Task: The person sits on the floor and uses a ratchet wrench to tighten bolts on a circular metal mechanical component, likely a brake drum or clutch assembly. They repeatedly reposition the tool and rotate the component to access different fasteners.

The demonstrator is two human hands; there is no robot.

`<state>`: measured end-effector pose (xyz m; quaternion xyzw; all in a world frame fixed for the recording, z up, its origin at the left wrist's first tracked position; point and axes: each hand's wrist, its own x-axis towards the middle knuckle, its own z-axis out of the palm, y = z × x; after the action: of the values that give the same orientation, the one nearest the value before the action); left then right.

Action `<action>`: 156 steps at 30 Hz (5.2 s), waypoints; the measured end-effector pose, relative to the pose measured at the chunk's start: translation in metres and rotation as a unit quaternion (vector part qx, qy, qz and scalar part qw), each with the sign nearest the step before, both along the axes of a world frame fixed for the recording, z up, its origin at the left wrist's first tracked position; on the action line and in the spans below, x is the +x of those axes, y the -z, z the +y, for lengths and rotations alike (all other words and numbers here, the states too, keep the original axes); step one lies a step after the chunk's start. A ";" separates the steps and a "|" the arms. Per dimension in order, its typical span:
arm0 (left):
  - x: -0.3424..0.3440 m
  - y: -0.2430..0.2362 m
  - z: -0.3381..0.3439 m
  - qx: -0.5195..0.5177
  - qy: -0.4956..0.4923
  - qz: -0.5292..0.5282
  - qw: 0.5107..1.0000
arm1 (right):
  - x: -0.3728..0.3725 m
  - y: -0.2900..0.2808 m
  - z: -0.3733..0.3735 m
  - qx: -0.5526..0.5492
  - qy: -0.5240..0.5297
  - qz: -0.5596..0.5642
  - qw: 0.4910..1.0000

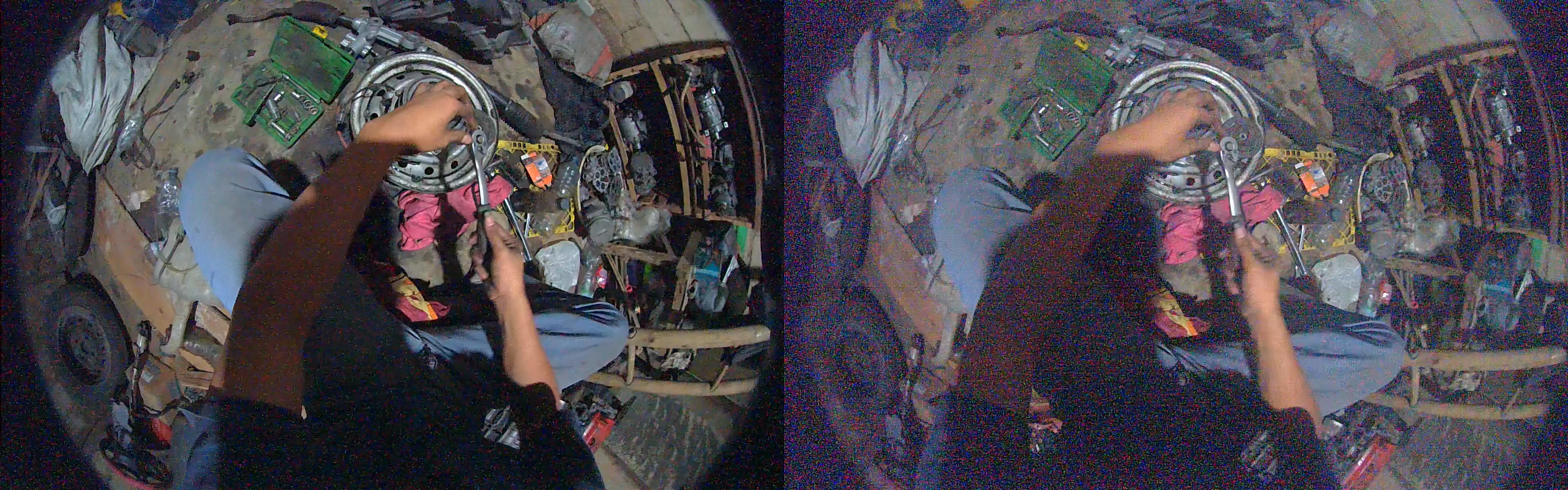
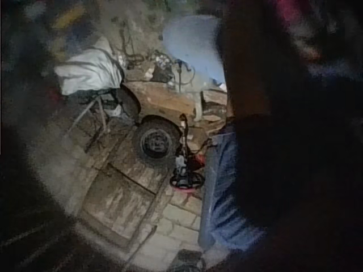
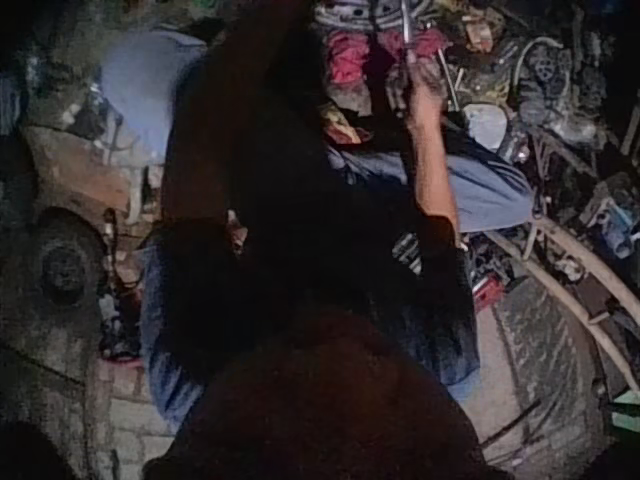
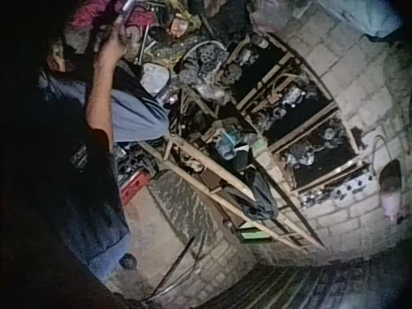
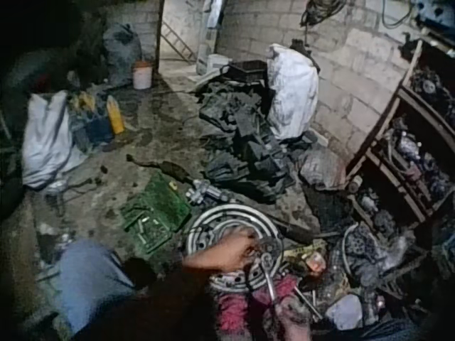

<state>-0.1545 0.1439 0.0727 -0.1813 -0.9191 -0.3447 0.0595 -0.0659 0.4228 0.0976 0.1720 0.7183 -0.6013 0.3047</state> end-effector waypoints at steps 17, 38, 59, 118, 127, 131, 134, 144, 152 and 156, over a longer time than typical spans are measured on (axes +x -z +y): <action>-0.006 0.004 -0.005 0.032 -0.014 0.021 0.999 | -0.175 -0.037 0.024 0.254 -0.311 0.145 0.904; -0.014 -0.003 -0.002 0.022 0.022 -0.038 0.999 | -0.015 -0.005 -0.011 0.248 -0.110 0.204 0.941; -0.011 0.008 -0.002 0.053 -0.005 0.020 0.998 | -0.189 -0.014 0.019 0.158 -0.491 0.277 0.811; 0.024 0.048 -0.023 0.024 -0.069 0.037 0.997 | -0.148 -0.034 -0.083 0.436 -0.533 0.486 0.538; 0.025 0.052 -0.022 0.016 -0.072 0.075 0.994 | -0.142 -0.020 -0.073 0.421 -0.496 0.512 0.562; 0.025 0.049 -0.022 0.021 -0.068 0.073 0.995 | -0.147 -0.017 -0.069 0.382 -0.465 0.658 0.453; 0.026 0.048 -0.025 0.020 -0.069 0.062 0.995 | -0.144 -0.029 -0.081 0.430 -0.508 0.499 0.555; 0.024 0.056 -0.025 0.017 -0.071 0.080 0.994 | -0.131 -0.020 -0.079 0.350 -0.440 0.659 0.500; 0.025 0.051 -0.025 0.019 -0.063 0.055 0.996 | -0.126 -0.034 -0.090 0.454 -0.430 0.439 0.645; 0.029 0.046 -0.026 0.006 -0.068 0.064 0.996 | -0.123 -0.031 -0.095 0.394 -0.432 0.476 0.657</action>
<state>-0.1257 0.1176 0.0268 -0.1395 -0.9216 -0.3330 0.1428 -0.1886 0.3283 0.1282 -0.3639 0.9280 -0.0623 0.0498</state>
